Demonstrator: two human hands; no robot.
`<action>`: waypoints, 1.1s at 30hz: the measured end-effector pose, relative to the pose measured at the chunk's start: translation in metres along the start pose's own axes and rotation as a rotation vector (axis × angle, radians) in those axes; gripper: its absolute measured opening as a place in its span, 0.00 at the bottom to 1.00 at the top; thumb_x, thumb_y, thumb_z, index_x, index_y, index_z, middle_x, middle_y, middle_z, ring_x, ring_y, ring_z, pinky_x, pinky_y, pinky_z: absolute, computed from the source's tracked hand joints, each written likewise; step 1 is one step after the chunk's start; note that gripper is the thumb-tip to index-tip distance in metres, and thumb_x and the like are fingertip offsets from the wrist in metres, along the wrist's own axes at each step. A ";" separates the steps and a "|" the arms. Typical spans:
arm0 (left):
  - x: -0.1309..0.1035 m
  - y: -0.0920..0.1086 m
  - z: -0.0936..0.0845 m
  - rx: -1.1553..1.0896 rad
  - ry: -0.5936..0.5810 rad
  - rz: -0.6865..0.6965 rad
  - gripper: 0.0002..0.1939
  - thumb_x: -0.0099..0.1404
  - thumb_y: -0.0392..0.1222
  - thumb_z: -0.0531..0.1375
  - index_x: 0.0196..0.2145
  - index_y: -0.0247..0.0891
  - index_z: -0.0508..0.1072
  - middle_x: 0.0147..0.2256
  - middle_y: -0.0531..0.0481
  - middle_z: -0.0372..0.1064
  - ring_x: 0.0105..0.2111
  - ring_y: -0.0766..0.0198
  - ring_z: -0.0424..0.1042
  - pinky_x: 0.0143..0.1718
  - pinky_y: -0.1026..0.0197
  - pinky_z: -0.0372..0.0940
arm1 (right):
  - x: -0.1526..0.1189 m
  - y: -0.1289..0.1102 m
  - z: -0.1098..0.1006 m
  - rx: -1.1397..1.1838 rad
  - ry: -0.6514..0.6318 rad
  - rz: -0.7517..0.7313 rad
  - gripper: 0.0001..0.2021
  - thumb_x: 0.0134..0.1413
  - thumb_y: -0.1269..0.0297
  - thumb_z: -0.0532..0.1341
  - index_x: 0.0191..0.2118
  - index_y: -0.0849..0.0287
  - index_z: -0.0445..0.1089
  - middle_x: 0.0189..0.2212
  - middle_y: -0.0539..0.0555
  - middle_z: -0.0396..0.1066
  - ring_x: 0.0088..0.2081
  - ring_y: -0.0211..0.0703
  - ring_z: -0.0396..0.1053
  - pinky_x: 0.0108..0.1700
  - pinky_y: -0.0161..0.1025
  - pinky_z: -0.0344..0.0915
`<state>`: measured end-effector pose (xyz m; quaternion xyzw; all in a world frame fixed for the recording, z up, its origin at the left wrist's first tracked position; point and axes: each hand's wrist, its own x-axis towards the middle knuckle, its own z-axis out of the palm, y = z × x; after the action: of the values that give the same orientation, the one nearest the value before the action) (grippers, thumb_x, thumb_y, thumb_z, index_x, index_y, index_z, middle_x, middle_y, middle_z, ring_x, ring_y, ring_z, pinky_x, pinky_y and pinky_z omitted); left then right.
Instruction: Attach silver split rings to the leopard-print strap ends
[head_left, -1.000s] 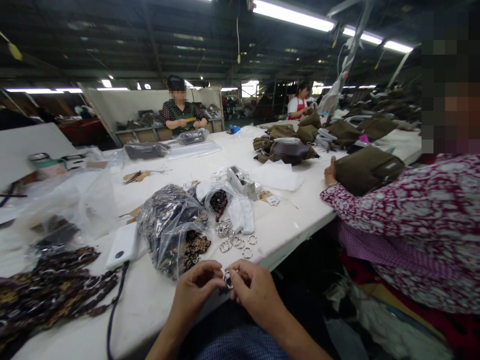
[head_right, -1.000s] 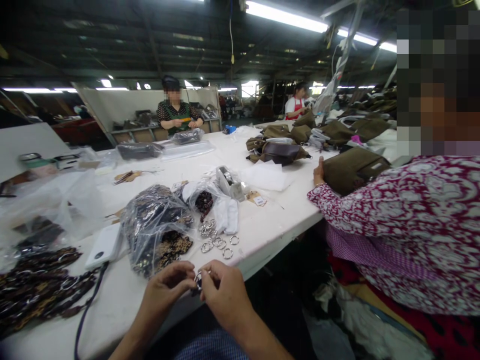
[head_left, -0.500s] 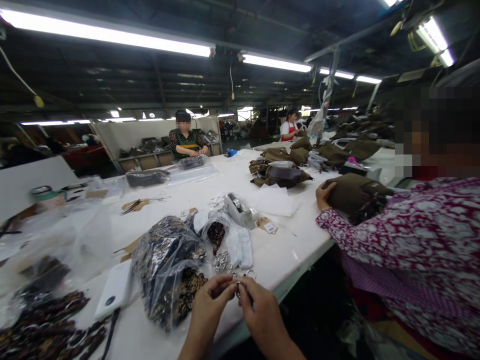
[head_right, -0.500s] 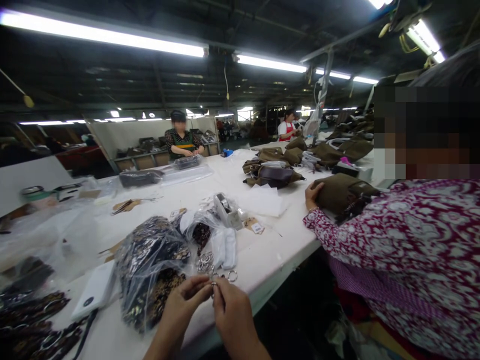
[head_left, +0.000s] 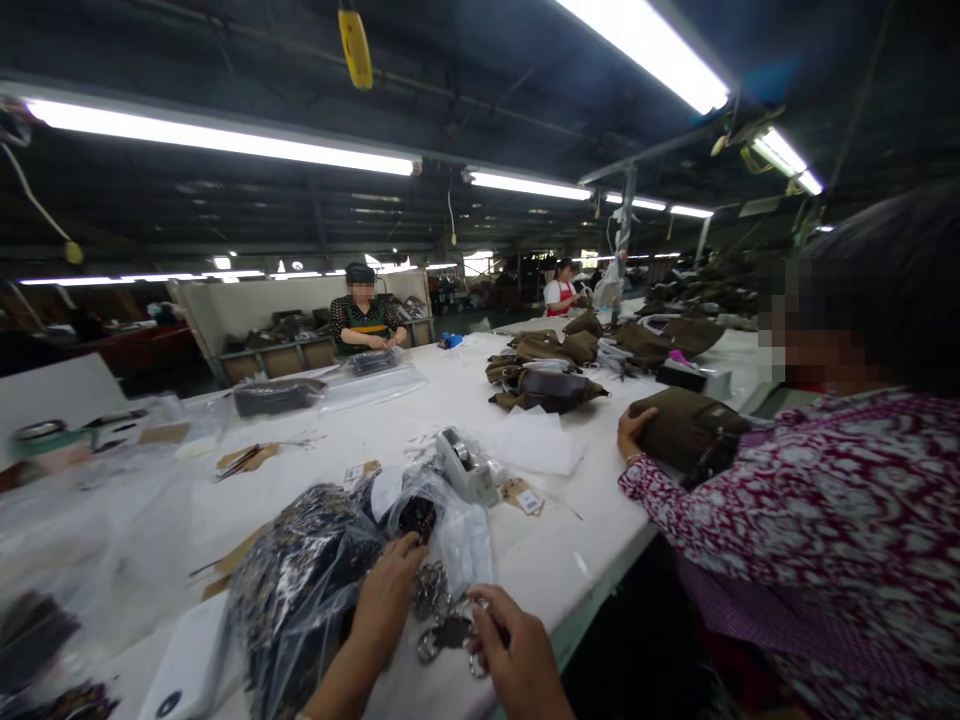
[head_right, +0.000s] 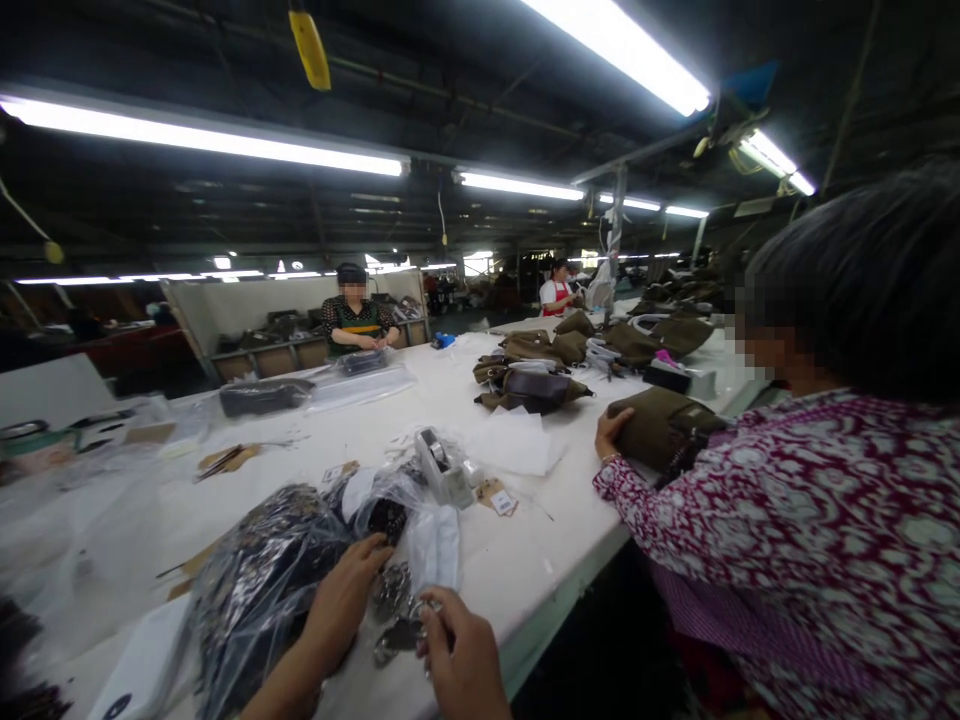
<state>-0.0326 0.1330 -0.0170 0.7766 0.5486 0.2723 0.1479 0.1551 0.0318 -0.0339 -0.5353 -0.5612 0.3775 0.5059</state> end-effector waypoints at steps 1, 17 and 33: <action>0.004 -0.002 0.001 0.051 -0.029 0.022 0.20 0.57 0.26 0.53 0.40 0.38 0.80 0.52 0.40 0.73 0.54 0.52 0.70 0.54 0.54 0.62 | 0.002 0.002 0.000 0.000 0.006 -0.011 0.31 0.60 0.37 0.49 0.46 0.59 0.74 0.21 0.54 0.75 0.21 0.42 0.72 0.26 0.33 0.65; 0.003 0.040 -0.049 -0.162 0.201 0.149 0.07 0.60 0.46 0.62 0.34 0.47 0.80 0.37 0.52 0.81 0.36 0.57 0.79 0.40 0.65 0.69 | 0.014 -0.038 -0.014 0.178 0.082 0.006 0.27 0.57 0.39 0.55 0.41 0.62 0.73 0.21 0.54 0.75 0.20 0.40 0.68 0.23 0.33 0.61; -0.072 0.057 -0.055 -0.542 0.200 0.083 0.14 0.59 0.55 0.64 0.31 0.43 0.82 0.35 0.44 0.79 0.38 0.52 0.78 0.43 0.59 0.72 | 0.007 -0.082 0.023 0.252 -0.015 0.032 0.17 0.54 0.50 0.59 0.32 0.61 0.70 0.15 0.46 0.66 0.14 0.32 0.58 0.19 0.29 0.55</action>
<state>-0.0387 0.0421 0.0383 0.6997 0.4355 0.4900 0.2839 0.1156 0.0297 0.0421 -0.4734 -0.5044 0.4571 0.5590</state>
